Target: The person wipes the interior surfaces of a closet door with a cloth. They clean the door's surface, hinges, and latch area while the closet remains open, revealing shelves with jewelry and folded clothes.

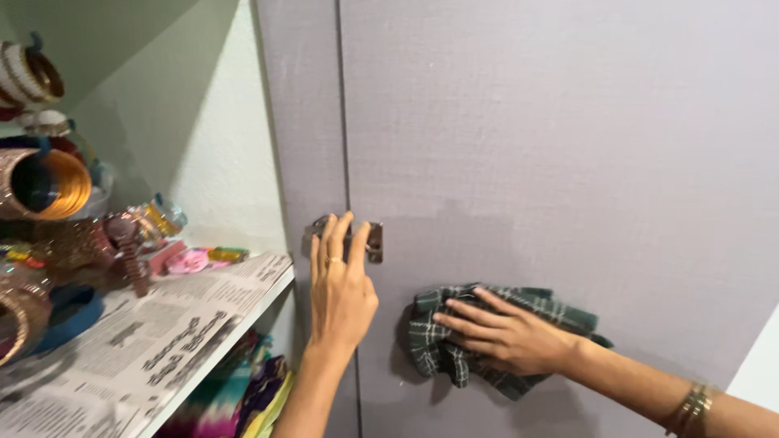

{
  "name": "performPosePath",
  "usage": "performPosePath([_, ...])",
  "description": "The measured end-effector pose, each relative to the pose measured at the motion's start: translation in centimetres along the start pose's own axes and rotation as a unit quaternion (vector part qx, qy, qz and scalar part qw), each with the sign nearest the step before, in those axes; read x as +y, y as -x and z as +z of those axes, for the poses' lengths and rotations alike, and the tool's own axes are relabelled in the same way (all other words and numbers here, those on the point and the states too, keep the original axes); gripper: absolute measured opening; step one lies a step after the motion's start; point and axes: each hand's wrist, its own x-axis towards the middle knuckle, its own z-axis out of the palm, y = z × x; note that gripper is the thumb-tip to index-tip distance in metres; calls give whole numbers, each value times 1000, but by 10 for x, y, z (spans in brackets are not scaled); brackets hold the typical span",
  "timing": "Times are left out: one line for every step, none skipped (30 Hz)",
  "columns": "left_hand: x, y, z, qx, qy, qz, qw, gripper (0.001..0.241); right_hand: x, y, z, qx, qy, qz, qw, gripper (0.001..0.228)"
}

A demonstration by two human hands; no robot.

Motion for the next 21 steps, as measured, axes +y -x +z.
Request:
performPosePath([7, -1, -1, -7, -2, 10, 1000, 66, 11, 8, -5, 9, 18, 62, 998, 62])
performPosePath([14, 0, 0, -17, -4, 20, 1000, 66, 24, 18, -14, 18, 33, 125, 991, 61])
performPosePath([19, -1, 2, -13, 16, 23, 1000, 65, 38, 24, -27, 27, 48, 188, 981, 60])
performPosePath([24, 1, 6, -13, 36, 25, 999, 64, 53, 32, -44, 77, 84, 253, 961, 69])
performPosePath([30, 3, 12, -13, 55, 27, 998, 63, 68, 40, -63, 127, 120, 316, 933, 79])
performPosePath([36, 6, 17, -8, 64, 24, 998, 63, 78, 49, -82, 183, 148, 380, 895, 71])
performPosePath([43, 9, 24, -4, 73, 21, 997, 63, 86, 60, -98, 236, 175, 441, 848, 64])
performPosePath([50, 11, 30, 0, 80, 18, 997, 63, 96, 66, -107, 261, 159, 491, 816, 65])
performPosePath([58, 14, 35, 1, 94, 12, 995, 63, 102, 70, -112, 285, 141, 539, 780, 67])
performPosePath([67, 17, 40, 3, 108, 8, 994, 63, 101, 76, -111, 283, 152, 537, 780, 65])
performPosePath([76, 19, 44, 5, 122, 4, 993, 63, 97, 79, -105, 281, 162, 534, 781, 64])
performPosePath([84, 21, 48, 8, 123, 5, 992, 63, 93, 82, -94, 281, 173, 530, 782, 63])
performPosePath([92, 21, 52, 11, 124, 6, 992, 63, 85, 85, -82, 232, 173, 494, 820, 61])
performPosePath([98, 22, 54, 12, 124, 6, 992, 63, 73, 88, -67, 182, 170, 458, 853, 59])
performPosePath([103, 22, 55, 16, 128, 5, 992, 64, 57, 92, -52, 128, 157, 370, 907, 61])
performPosePath([108, 23, 56, 20, 131, 2, 991, 64, 41, 96, -40, 71, 141, 276, 948, 63])
performPosePath([113, 24, 56, 25, 135, 0, 991, 64, 24, 104, -32, 20, 114, 194, 974, 67])
performPosePath([119, 25, 55, 26, 138, -3, 990, 63, 15, 114, -29, -33, 84, 108, 990, 71])
performPosePath([122, 26, 53, 28, 142, -5, 989, 63, 15, 124, -30, -30, 93, 99, 990, 68])
performPosePath([127, 23, 52, 32, 143, -5, 989, 63, 19, 136, -37, -24, 105, 90, 990, 65])
performPosePath([134, 20, 53, 35, 153, -10, 988, 63, 26, 145, -46, -18, 117, 81, 990, 62])
